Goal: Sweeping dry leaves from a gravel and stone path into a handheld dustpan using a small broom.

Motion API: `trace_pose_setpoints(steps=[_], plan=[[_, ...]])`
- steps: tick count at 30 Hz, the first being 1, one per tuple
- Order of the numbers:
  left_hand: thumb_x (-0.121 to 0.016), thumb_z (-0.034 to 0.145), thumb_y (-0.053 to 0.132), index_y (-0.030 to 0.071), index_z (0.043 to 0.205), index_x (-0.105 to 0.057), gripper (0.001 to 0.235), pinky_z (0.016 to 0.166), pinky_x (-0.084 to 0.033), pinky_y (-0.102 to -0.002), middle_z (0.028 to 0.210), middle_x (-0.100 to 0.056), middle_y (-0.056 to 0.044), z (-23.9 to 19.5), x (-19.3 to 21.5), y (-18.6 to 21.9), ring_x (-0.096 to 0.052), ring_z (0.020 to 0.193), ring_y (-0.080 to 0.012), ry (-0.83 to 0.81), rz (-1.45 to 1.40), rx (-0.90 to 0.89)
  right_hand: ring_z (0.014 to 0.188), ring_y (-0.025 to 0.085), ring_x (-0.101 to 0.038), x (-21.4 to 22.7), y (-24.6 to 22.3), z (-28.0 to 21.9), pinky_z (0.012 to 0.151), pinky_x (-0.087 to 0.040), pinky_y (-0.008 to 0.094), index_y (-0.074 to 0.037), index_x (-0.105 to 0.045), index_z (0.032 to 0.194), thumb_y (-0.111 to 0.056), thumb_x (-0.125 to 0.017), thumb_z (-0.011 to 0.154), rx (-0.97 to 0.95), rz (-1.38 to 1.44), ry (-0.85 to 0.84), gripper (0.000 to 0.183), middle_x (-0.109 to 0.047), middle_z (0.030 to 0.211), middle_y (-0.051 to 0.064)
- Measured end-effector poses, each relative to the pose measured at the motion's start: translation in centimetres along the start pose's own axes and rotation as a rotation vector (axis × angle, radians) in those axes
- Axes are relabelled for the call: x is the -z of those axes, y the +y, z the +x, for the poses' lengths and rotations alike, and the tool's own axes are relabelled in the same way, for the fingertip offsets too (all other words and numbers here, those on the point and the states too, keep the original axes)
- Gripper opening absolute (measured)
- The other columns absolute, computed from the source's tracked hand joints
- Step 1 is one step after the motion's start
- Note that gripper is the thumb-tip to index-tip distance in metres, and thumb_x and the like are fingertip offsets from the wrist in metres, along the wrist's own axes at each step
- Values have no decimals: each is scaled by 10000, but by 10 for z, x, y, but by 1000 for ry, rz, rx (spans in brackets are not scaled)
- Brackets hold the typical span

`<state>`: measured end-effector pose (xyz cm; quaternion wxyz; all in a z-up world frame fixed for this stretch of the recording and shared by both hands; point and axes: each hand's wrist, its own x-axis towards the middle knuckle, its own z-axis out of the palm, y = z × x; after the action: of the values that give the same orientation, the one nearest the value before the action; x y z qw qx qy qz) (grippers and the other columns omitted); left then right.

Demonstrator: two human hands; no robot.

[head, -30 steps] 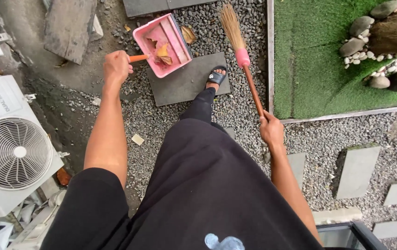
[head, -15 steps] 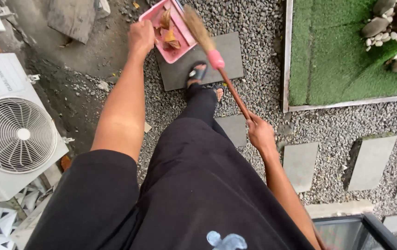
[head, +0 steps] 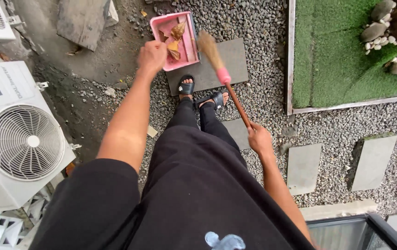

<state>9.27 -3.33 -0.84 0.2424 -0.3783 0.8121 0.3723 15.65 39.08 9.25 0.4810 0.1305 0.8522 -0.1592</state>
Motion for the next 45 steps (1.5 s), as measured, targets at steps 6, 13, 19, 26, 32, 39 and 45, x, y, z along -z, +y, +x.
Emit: trace_pose_setpoints(steps=[6, 13, 19, 26, 32, 39, 45], plan=[[-418, 1013, 417, 194, 674, -426, 405, 616, -363, -414, 704, -536, 1, 1, 17, 12, -518, 675, -219, -9, 1, -2, 431, 121, -363, 15, -11, -34, 358, -317, 273, -144, -550, 1491, -221, -498, 1077, -63, 138, -14, 425, -502, 609, 28], [-407, 958, 360, 190, 661, -324, 352, 590, -240, -413, 655, -384, -4, 5, 48, -8, -363, 626, -185, 23, -87, -71, 454, 122, -371, 25, -23, -29, 365, -329, 283, -171, -585, 1469, -258, -533, 1080, -192, 246, 89, 403, -564, 696, 51], [-506, 797, 321, 171, 684, -649, 236, 668, -511, -314, 633, -665, -49, -19, 56, 29, -703, 660, -181, -1, -282, -111, 1178, 464, -641, 30, -1, -44, 1024, -495, 535, -341, -695, 1361, -427, -602, 971, -214, 191, 224, 411, -711, 1225, 264], [-521, 817, 304, 117, 815, -654, 230, 695, -508, -259, 847, -735, -183, 15, -33, 106, -759, 805, -211, -93, -626, -106, 751, 427, -716, 74, 81, -8, 743, -569, 514, -213, -694, 1393, -331, -587, 1028, -274, 349, 313, 398, -734, 917, 292], [-501, 845, 272, 125, 821, -615, 187, 702, -532, -247, 864, -728, -166, 3, -115, 236, -743, 796, -182, -119, -784, -103, 889, 446, -691, 163, 160, 45, 827, -554, 515, -283, -703, 1364, -375, -608, 995, -340, 296, 367, 392, -723, 975, 290], [-561, 808, 332, 161, 884, -640, 204, 637, -542, -246, 841, -751, -153, 22, -220, 357, -763, 751, -168, -116, -897, -54, 1159, 524, -640, 315, 159, 71, 1032, -484, 592, -249, -683, 1412, -435, -545, 1039, -223, 67, 373, 438, -699, 1210, 335], [-549, 801, 328, 104, 962, -642, 292, 656, -569, -273, 867, -736, -190, 10, -252, 461, -780, 801, -213, -151, -928, 27, 1131, 546, -625, 439, 178, 145, 977, -487, 597, -209, -695, 1395, -337, -583, 1039, -92, 72, 497, 395, -701, 1153, 341]])
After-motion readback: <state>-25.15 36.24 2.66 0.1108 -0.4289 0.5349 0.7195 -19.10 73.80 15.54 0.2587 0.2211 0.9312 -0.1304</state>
